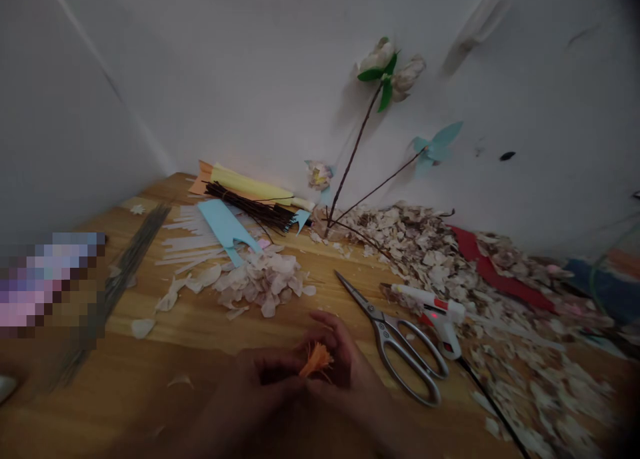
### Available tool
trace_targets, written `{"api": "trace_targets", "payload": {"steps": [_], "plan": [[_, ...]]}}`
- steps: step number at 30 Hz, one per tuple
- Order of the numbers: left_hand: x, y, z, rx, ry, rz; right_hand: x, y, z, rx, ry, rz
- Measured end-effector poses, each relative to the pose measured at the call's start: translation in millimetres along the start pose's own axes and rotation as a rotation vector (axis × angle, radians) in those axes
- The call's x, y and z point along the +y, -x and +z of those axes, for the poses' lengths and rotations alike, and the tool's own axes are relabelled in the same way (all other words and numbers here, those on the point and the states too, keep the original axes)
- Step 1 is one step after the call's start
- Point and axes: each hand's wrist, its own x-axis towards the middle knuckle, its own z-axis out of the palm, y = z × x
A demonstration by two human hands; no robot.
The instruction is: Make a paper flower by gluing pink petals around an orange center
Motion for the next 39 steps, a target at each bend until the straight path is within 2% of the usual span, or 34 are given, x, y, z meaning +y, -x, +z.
{"api": "trace_targets", "payload": {"steps": [3,8,15,17,20,22,28,33,39], "plan": [[2.3,0.9,-1.5,-0.041,0.046,-0.042,0.9,-1.4,-1.5,0.037,0.011,-0.004],[-0.4,-0.5,-2.7,-0.023,0.154,-0.103,2.8,-3.9,-1.2,0.129,-0.043,0.009],[-4.6,-4.2,-3.4,0.076,0.271,-0.173,0.4,-8.3,-5.3,0.427,0.068,0.007],[-1.9,-3.5,-3.0,0.063,0.273,-0.167,2.2,-9.0,-5.2,0.403,0.02,0.04],[2.5,0.1,-0.9,0.045,0.205,-0.146,4.6,-8.4,-1.4,0.227,-0.078,0.122],[2.6,2.4,1.0,0.04,0.128,-0.133,4.8,-7.4,2.0,0.178,-0.075,0.139],[-2.9,3.0,3.4,0.105,-0.047,-0.101,5.2,-5.9,1.9,0.29,0.057,0.088],[1.9,3.6,7.0,0.135,-0.202,-0.092,6.4,-6.3,-7.0,0.254,0.046,0.083],[-8.9,0.4,3.4,0.097,-0.213,-0.041,6.3,-8.5,-15.9,0.263,0.051,0.063]]}}
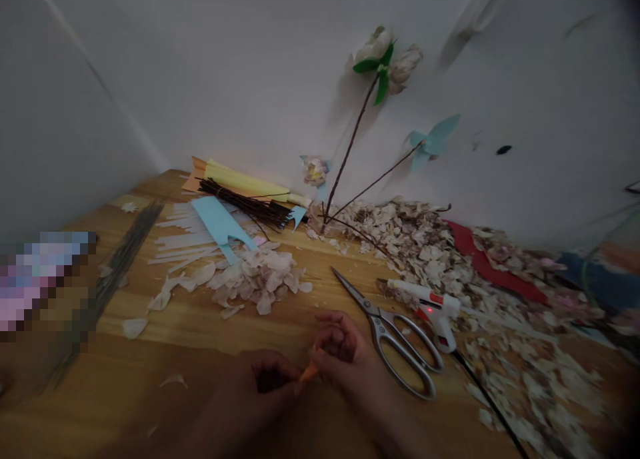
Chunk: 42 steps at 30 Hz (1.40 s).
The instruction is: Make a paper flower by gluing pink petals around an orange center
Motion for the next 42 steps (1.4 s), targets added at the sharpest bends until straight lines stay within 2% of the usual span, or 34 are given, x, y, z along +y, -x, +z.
{"api": "trace_targets", "payload": {"steps": [3,7,11,16,20,25,29,31,33,36,38,39,42], "plan": [[-2.4,-0.2,0.1,-0.059,0.016,0.096,-3.9,0.4,2.1,-0.011,-0.015,-0.008],[1.5,-0.6,2.1,-0.174,0.175,0.212,-10.3,4.6,10.9,-0.038,0.015,0.056],[6.6,-3.6,-1.4,-0.247,0.111,0.109,-5.8,8.9,17.2,-0.082,0.057,0.061],[9.4,-4.2,-7.2,-0.207,0.042,0.011,-5.2,9.9,21.0,-0.061,0.117,0.034],[12.1,-2.1,-6.7,-0.238,0.018,-0.043,-14.8,9.6,23.1,-0.073,0.13,0.065],[11.6,0.0,-4.2,-0.262,-0.023,-0.053,-13.2,9.4,27.7,-0.018,0.168,0.029],[8.3,1.7,-3.3,-0.283,0.066,0.022,-17.0,9.4,28.5,0.02,0.201,-0.01],[8.3,2.6,-3.1,-0.278,0.125,0.031,-28.6,10.0,18.0,0.088,0.276,-0.078],[9.0,3.2,-3.2,-0.272,0.157,0.028,-44.9,12.3,-3.7,0.16,0.453,-0.167],[9.9,3.0,-4.1,-0.262,0.169,0.035,-66.6,19.6,-49.7,0.283,0.965,-0.227],[10.3,2.7,-4.9,-0.252,0.171,0.046,-72.5,25.8,-78.1,0.321,1.323,-0.105],[10.6,2.8,-5.2,-0.251,0.174,0.055,-72.4,28.6,-88.8,0.315,1.434,-0.036],[13.1,4.3,-6.1,-0.256,0.172,0.101,-64.3,32.5,-103.2,0.273,1.615,0.068]]}}
